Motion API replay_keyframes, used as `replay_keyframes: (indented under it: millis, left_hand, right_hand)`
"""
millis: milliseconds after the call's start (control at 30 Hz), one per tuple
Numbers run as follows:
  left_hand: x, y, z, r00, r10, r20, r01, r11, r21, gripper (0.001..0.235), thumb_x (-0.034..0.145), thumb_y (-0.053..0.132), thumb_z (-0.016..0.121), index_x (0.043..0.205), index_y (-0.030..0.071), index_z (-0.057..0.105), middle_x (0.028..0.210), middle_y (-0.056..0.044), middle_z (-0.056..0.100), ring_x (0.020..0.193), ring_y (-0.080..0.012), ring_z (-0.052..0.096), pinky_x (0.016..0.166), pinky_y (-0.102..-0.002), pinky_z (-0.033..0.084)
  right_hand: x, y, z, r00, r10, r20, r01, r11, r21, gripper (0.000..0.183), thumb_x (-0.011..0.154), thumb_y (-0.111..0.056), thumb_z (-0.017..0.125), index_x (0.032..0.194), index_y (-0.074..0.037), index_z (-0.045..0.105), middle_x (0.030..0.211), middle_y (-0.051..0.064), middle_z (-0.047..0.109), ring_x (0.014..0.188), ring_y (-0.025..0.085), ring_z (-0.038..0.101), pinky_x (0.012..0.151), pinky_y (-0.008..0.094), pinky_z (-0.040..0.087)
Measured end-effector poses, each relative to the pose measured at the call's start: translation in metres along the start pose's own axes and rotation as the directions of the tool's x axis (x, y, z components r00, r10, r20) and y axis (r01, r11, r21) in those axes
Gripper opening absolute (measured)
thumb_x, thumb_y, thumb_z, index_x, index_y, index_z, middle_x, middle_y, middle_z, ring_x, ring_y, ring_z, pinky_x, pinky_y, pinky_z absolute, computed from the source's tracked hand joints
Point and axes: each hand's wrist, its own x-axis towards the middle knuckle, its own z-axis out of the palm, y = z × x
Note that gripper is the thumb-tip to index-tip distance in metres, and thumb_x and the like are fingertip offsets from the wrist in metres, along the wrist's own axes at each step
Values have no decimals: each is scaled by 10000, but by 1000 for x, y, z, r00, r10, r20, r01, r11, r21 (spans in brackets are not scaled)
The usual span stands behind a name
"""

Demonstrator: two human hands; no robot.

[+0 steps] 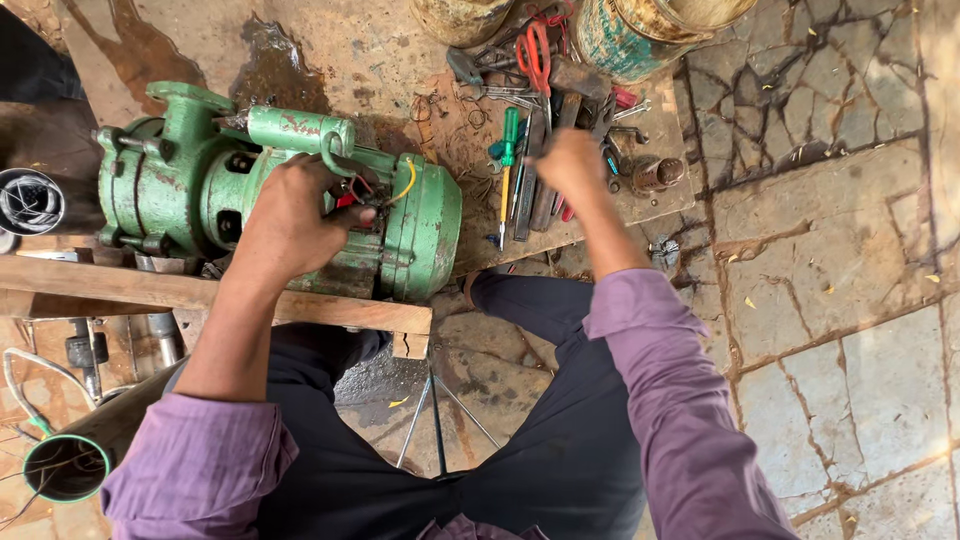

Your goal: The person works on a green electric motor, using a screwdriver to tighten components and pliers to manipulate wires within the motor's housing.

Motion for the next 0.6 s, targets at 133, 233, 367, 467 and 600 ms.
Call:
replay_keyframes:
  millis: [133,233,367,467,600]
  left_hand:
    - [-7,-1,3,1000,9,-23,-7,998,64,368,758,200,909,1012,-5,739,1059,-236,710,1037,-444,658,910,-489,507]
    - [-16,6,5,995,73,-72,-65,993,103,398,724,195,915,1009,-22,740,1065,-233,712,1066,-458,636,926,-497,501]
    - [-14,9,1,991,105,-83,-101,994,50,414,706,179,911,1053,6,766,1072,-216,723,1074,-448,624,932,-504,498]
    - [-15,15,3,994,67,-90,-59,994,92,407,701,178,911,1031,5,748,1073,-215,720,1063,-432,641,924,-494,505]
    - [-7,21,13,992,43,-118,-38,998,41,307,774,153,876,1040,40,773,1044,-190,733,1021,-411,649,905,-486,508]
  right_hand:
    - [17,51,24,997,-44,58,56,973,-226,704,828,-645,769,964,45,740,932,214,746,902,343,737,806,417,580]
    - [37,74,50,991,-122,50,131,956,-264,791,859,-732,692,897,57,745,904,218,751,907,354,734,822,421,572]
    - [37,76,50,979,9,203,40,971,-236,850,850,-788,662,843,57,751,894,195,777,900,327,755,835,410,593]
    - [28,78,51,996,-17,83,24,997,-77,763,745,-717,764,824,42,757,880,191,758,853,302,753,800,388,587]
    - [38,75,62,999,-37,1,37,993,-113,829,750,-749,795,952,53,746,839,169,730,782,254,718,733,345,553]
